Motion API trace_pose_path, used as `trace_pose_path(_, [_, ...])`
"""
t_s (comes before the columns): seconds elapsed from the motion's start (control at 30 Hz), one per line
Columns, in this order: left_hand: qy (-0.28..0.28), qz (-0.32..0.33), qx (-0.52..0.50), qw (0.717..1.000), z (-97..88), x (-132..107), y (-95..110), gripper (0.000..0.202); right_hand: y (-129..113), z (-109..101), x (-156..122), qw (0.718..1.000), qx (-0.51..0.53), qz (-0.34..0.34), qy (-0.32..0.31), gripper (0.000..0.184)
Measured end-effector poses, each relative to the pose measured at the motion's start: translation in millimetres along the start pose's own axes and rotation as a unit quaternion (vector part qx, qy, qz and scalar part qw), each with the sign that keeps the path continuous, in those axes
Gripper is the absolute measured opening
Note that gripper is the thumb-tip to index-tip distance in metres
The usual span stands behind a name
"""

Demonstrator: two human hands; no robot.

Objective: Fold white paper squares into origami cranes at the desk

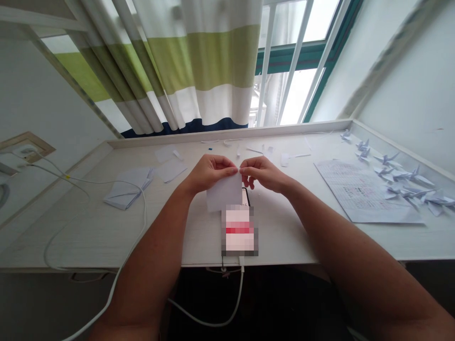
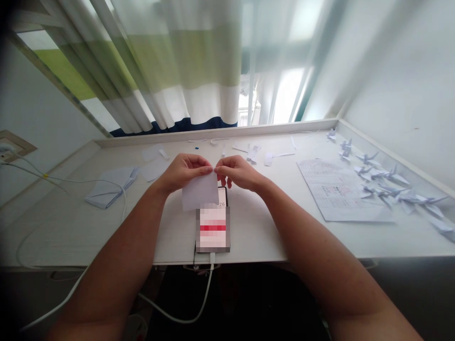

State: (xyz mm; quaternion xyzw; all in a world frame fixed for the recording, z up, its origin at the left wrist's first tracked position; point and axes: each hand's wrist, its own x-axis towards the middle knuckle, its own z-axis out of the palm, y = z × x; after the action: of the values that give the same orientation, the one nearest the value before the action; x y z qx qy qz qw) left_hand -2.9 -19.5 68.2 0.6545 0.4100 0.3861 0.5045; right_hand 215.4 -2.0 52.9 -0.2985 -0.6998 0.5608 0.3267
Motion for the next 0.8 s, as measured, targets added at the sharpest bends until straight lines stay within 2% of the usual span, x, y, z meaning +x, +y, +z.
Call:
trace_pose_path(0.37, [-0.101, -0.027, 0.003, 0.995, -1.2, -5, 8, 0.035, -10, 8, -4, 0.999, -0.041, -0.025, -0.025, 0.025])
trace_pose_path(0.8, [-0.092, -0.008, -0.066, 0.994, 0.5, -4, 2, 0.040, -10, 22, -6, 0.996, -0.045, -0.062, 0.051, 0.025])
